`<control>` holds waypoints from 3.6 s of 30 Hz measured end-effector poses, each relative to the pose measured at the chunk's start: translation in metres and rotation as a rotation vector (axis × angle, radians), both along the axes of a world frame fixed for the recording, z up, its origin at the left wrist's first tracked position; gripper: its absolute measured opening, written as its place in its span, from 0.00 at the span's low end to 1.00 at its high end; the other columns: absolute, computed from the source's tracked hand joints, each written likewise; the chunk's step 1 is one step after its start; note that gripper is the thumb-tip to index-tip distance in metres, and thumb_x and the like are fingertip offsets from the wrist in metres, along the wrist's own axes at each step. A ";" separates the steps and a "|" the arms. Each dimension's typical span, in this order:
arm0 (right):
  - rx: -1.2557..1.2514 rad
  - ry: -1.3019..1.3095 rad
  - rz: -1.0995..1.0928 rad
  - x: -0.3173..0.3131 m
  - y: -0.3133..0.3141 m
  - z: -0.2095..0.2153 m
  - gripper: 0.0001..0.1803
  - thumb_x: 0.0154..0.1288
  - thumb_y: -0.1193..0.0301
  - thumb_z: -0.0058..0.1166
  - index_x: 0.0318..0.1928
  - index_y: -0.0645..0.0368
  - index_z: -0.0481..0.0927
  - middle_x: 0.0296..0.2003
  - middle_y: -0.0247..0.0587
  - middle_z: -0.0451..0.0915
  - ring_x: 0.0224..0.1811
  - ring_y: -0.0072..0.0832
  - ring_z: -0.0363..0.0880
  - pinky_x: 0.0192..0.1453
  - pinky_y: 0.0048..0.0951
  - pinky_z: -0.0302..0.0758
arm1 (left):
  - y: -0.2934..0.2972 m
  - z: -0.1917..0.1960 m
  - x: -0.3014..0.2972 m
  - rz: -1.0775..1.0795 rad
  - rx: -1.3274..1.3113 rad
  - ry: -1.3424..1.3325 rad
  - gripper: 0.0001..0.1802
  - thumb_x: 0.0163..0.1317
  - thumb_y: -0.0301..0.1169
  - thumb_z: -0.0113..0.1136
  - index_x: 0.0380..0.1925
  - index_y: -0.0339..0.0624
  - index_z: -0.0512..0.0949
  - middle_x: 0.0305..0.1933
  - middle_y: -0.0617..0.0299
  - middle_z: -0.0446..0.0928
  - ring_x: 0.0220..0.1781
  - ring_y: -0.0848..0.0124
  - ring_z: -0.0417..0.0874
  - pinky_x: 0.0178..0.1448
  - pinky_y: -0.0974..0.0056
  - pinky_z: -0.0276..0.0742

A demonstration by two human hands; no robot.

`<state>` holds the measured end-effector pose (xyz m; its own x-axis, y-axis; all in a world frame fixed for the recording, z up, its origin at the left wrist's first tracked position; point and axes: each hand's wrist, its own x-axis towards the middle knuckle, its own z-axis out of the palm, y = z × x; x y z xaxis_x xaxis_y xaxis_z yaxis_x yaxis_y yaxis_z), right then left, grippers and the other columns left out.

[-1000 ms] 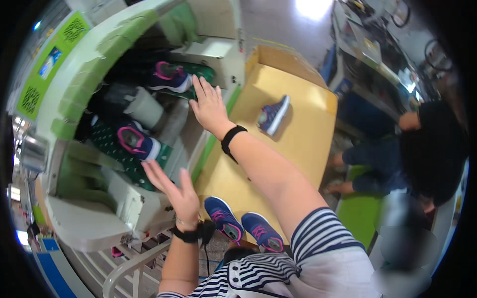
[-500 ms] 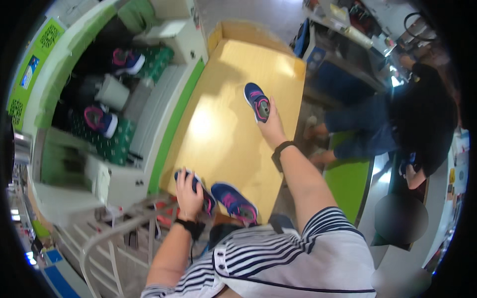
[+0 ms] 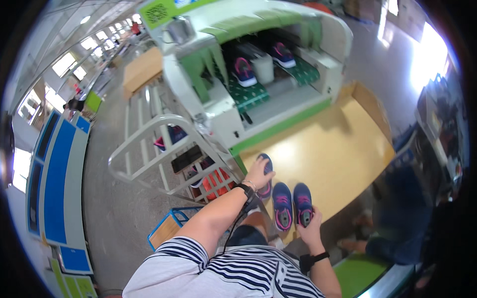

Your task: The person removes shoes from a conveyor belt, places them on a table, and turns them over. The person then picks up the shoes one at a time, inserts plastic shoe trees into them, and places the shoes back onto the conveyor belt.

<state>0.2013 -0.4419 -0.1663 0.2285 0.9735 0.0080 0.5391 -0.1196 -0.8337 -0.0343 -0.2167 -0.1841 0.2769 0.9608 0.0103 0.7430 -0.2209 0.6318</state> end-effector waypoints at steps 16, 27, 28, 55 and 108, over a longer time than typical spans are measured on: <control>-0.101 -0.150 -0.078 -0.027 0.028 -0.009 0.43 0.57 0.77 0.64 0.72 0.66 0.56 0.63 0.64 0.64 0.68 0.59 0.64 0.73 0.46 0.63 | -0.161 -0.156 -0.325 -0.272 -0.728 0.762 0.25 0.73 0.43 0.42 0.64 0.50 0.76 0.66 0.52 0.76 0.66 0.55 0.78 0.69 0.49 0.73; -0.186 -0.087 -0.242 -0.002 0.027 -0.040 0.43 0.51 0.81 0.62 0.70 0.59 0.60 0.62 0.58 0.65 0.68 0.53 0.64 0.75 0.42 0.61 | -0.288 -0.078 -0.402 -0.062 -0.966 0.570 0.31 0.62 0.48 0.57 0.60 0.40 0.78 0.62 0.39 0.77 0.67 0.50 0.76 0.69 0.52 0.71; -0.168 -0.067 -0.265 -0.003 0.028 -0.039 0.43 0.51 0.82 0.62 0.69 0.60 0.61 0.62 0.58 0.65 0.68 0.52 0.65 0.74 0.42 0.62 | -0.290 -0.078 -0.404 0.138 -0.991 0.479 0.31 0.62 0.49 0.56 0.61 0.41 0.77 0.63 0.40 0.76 0.67 0.50 0.76 0.70 0.52 0.71; -0.175 0.025 -0.310 0.000 0.029 -0.035 0.44 0.50 0.80 0.63 0.70 0.59 0.63 0.63 0.59 0.68 0.68 0.51 0.67 0.73 0.41 0.65 | -0.312 -0.109 -0.443 0.572 -1.046 0.163 0.30 0.66 0.52 0.55 0.61 0.45 0.79 0.52 0.53 0.85 0.44 0.63 0.87 0.47 0.59 0.78; -0.076 -0.074 -0.281 -0.008 0.028 -0.040 0.45 0.47 0.76 0.72 0.67 0.63 0.64 0.56 0.62 0.74 0.61 0.55 0.74 0.66 0.45 0.71 | -0.299 -0.107 -0.426 0.404 -1.026 0.141 0.32 0.65 0.53 0.55 0.62 0.45 0.78 0.61 0.49 0.80 0.62 0.55 0.81 0.66 0.56 0.73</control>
<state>0.1933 -0.4143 -0.2066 0.4906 0.8707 -0.0352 0.5354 -0.3331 -0.7762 -0.4600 -0.5153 -0.2916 -0.1219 0.5155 -0.8482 0.7218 0.6326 0.2807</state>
